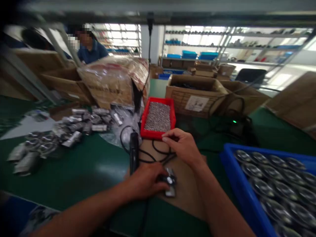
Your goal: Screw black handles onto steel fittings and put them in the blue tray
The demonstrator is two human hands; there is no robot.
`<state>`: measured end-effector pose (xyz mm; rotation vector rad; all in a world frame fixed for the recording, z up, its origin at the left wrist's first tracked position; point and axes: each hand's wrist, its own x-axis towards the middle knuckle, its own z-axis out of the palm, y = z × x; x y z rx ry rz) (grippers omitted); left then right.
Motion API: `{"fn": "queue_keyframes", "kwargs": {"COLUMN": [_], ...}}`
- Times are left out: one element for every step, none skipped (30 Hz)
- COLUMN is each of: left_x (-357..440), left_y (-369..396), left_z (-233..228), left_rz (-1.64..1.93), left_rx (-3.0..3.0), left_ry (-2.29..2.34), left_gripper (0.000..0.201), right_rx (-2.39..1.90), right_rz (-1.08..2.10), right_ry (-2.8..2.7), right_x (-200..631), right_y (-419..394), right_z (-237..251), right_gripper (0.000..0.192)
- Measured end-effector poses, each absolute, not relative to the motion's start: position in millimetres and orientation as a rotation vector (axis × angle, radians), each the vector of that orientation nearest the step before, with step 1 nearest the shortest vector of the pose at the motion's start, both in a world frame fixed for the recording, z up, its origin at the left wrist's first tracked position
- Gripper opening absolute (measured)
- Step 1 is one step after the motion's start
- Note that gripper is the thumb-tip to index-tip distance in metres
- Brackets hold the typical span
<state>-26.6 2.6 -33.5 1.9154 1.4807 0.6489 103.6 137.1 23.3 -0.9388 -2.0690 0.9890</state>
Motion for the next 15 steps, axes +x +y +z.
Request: {"fn": "queue_keyframes", "kwargs": {"left_x": [-26,-27,-28,-29,-30,-30,-30,-31,-31,-31,-30,-30,-28,-26,-24], "left_y": [3,4,5,6,6,6,6,6,6,5,5,4,3,3,5], "left_z": [-34,-35,-35,-34,-34,-33,-33,-32,-32,-31,-31,-31,-32,-34,-38], "left_rz": [0.657,0.673,0.685,0.691,0.691,0.686,0.679,0.672,0.672,0.676,0.684,0.694,0.706,0.707,0.706], "left_rx": [1.913,1.916,1.921,1.929,1.941,1.952,1.959,1.960,1.953,1.940,1.921,1.904,1.892,1.887,1.893], "left_ry": [1.482,1.478,1.466,1.452,1.444,1.441,1.440,1.444,1.451,1.460,1.468,1.472,1.470,1.463,1.428], "left_gripper": [0.032,0.029,0.027,0.025,0.024,0.023,0.023,0.022,0.021,0.020,0.019,0.019,0.019,0.020,0.023], "right_rx": [-0.897,-0.861,-0.836,-0.827,-0.828,-0.833,-0.835,-0.833,-0.823,-0.813,-0.809,-0.827,-0.859,-0.911,-1.005], "right_rz": [1.047,1.098,1.137,1.169,1.197,1.220,1.237,1.258,1.281,1.306,1.331,1.351,1.370,1.387,1.390], "right_ry": [-2.052,-2.048,-2.058,-2.075,-2.100,-2.127,-2.154,-2.180,-2.201,-2.215,-2.226,-2.228,-2.223,-2.212,-2.172], "right_x": [114,123,133,141,148,154,158,161,162,163,163,163,162,161,160], "right_y": [127,117,108,100,93,86,82,78,76,73,72,70,68,66,64], "right_z": [18,12,6,1,-4,-8,-11,-14,-16,-17,-18,-18,-19,-20,-23], "right_gripper": [0.016,0.014,0.011,0.009,0.007,0.006,0.005,0.005,0.005,0.006,0.007,0.010,0.012,0.015,0.018]}}
